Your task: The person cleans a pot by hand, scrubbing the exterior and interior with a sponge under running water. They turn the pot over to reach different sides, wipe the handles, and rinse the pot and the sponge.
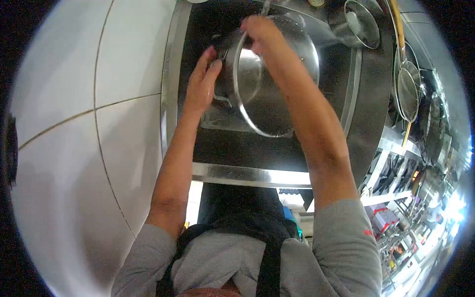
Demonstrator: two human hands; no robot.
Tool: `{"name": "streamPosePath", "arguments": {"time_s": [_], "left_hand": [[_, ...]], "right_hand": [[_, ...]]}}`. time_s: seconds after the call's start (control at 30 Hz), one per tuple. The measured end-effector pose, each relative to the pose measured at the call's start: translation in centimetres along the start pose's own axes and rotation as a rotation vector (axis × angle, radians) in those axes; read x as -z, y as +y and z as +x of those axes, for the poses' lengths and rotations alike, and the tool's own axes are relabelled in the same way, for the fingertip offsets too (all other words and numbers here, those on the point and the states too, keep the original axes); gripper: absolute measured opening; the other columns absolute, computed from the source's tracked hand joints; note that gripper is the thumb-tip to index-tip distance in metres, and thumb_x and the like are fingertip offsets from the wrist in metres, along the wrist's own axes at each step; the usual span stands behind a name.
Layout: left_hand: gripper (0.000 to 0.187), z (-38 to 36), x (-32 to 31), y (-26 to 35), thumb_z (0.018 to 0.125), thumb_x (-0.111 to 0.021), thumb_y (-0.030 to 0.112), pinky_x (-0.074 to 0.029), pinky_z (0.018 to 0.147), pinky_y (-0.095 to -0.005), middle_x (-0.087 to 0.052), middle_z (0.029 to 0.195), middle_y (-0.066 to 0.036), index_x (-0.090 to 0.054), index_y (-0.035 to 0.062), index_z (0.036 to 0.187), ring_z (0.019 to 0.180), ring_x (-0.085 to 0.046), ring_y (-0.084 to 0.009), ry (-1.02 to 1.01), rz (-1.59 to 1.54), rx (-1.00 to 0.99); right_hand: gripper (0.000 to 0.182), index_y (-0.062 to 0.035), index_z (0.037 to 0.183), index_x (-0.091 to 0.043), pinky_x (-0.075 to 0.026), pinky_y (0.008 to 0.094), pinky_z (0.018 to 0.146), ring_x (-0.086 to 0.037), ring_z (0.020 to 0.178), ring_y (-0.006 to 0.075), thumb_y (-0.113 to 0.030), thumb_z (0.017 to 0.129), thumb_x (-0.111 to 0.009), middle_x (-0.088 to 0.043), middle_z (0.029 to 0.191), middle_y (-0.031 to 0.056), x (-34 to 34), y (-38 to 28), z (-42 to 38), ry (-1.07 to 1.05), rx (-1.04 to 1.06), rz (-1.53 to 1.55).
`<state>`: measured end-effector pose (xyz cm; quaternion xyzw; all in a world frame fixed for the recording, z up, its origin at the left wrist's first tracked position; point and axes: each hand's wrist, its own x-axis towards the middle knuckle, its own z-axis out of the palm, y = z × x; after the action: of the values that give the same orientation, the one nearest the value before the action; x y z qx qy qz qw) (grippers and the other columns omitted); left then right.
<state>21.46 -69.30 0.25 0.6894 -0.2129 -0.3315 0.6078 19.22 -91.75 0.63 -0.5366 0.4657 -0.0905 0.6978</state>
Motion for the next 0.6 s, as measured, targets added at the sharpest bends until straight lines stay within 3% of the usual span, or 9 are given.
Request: {"name": "streamPosePath", "arguments": {"time_s": [0.03,0.1,0.13,0.23,0.27,0.37,0.43,0.53,0.6], "left_hand": [[0.061,0.3,-0.1,0.6,0.104,-0.053,0.034,-0.029,0.122,-0.0466,-0.045,0.155,-0.029,-0.044,0.0016,0.154,0.147,-0.041,-0.0415,-0.005,-0.004,0.010],[0.059,1.6,-0.7,1.4,0.110,-0.034,0.045,-0.027,0.122,-0.0548,-0.044,0.160,-0.019,-0.042,0.0108,0.157,0.150,-0.039,-0.0373,-0.149,0.684,-0.192],[0.062,2.1,-1.4,1.0,0.111,-0.020,0.046,-0.019,0.123,-0.0623,-0.040,0.162,-0.018,-0.041,0.0115,0.158,0.153,-0.032,-0.0403,-0.157,0.572,-0.217],[0.057,1.9,-2.6,2.2,0.112,-0.021,0.039,-0.021,0.124,-0.0582,-0.038,0.162,-0.021,-0.042,0.0111,0.157,0.153,-0.031,-0.0393,-0.131,0.526,-0.175],[0.058,4.1,-2.7,-1.8,0.110,-0.029,0.042,-0.015,0.124,-0.0628,-0.033,0.166,-0.018,-0.042,0.0117,0.158,0.155,-0.027,-0.0405,-0.144,0.428,-0.302],[0.055,7.6,-3.0,-5.6,0.110,-0.028,0.037,-0.020,0.125,-0.0606,-0.033,0.166,-0.017,-0.041,0.0101,0.157,0.154,-0.029,-0.0414,-0.169,0.634,-0.393],[0.052,7.3,-3.2,-3.0,0.110,-0.030,0.030,-0.024,0.124,-0.0596,-0.034,0.166,-0.017,-0.042,0.0084,0.155,0.152,-0.031,-0.0435,-0.202,0.601,-0.551],[0.049,9.5,-3.4,-3.9,0.108,-0.034,0.024,-0.026,0.126,-0.0510,-0.033,0.165,-0.019,-0.040,0.0063,0.154,0.149,-0.035,-0.0454,-0.155,0.462,-0.323],[0.051,9.1,-2.9,-6.1,0.110,-0.030,0.027,-0.025,0.127,-0.0487,-0.031,0.166,-0.020,-0.037,0.0071,0.156,0.150,-0.032,-0.0453,-0.152,0.575,-0.415]], "right_hand": [[0.008,-0.0041,0.099,-0.063,-0.060,0.0515,0.076,-0.068,0.083,0.0308,-0.011,0.095,-0.062,-0.067,0.093,0.0128,0.2,0.7,-1.3,-0.029,-0.086,0.108],[0.005,-0.0042,0.097,-0.062,-0.060,0.0508,0.075,-0.067,0.081,0.0300,-0.009,0.094,-0.060,-0.065,0.092,0.0121,-0.6,-0.7,-4.1,-0.051,-0.177,0.212],[0.004,-0.0039,0.095,-0.061,-0.060,0.0502,0.076,-0.066,0.081,0.0298,-0.008,0.094,-0.060,-0.065,0.091,0.0117,-0.2,-1.0,-3.0,0.041,-0.110,0.350],[0.004,-0.0034,0.093,-0.060,-0.060,0.0496,0.076,-0.065,0.082,0.0294,-0.006,0.095,-0.060,-0.064,0.091,0.0107,1.4,0.9,1.4,0.043,0.179,0.484],[0.014,-0.0014,0.105,-0.062,-0.058,0.0560,0.082,-0.067,0.087,0.0355,-0.012,0.097,-0.059,-0.067,0.094,0.0153,2.2,4.4,5.6,0.024,0.299,-0.172],[0.030,-0.0014,0.121,-0.063,-0.057,0.0579,0.090,-0.069,0.098,0.0416,-0.019,0.097,-0.060,-0.071,0.100,0.0190,1.7,4.9,3.4,-0.086,0.179,-0.402],[0.009,-0.0002,0.100,-0.063,-0.062,0.0509,0.072,-0.068,0.085,0.0316,-0.008,0.096,-0.060,-0.065,0.094,0.0155,-0.4,-1.2,-0.9,0.081,-0.077,0.350],[0.016,-0.0007,0.102,-0.067,-0.060,0.0487,0.082,-0.069,0.092,0.0349,-0.014,0.092,-0.065,-0.068,0.102,0.0181,-0.2,-1.6,5.3,0.113,-0.120,0.296],[0.022,-0.0021,0.100,-0.072,-0.055,0.0430,0.089,-0.065,0.107,0.0402,-0.019,0.086,-0.069,-0.069,0.108,0.0223,0.4,1.1,9.4,0.094,-0.183,0.224]]}}
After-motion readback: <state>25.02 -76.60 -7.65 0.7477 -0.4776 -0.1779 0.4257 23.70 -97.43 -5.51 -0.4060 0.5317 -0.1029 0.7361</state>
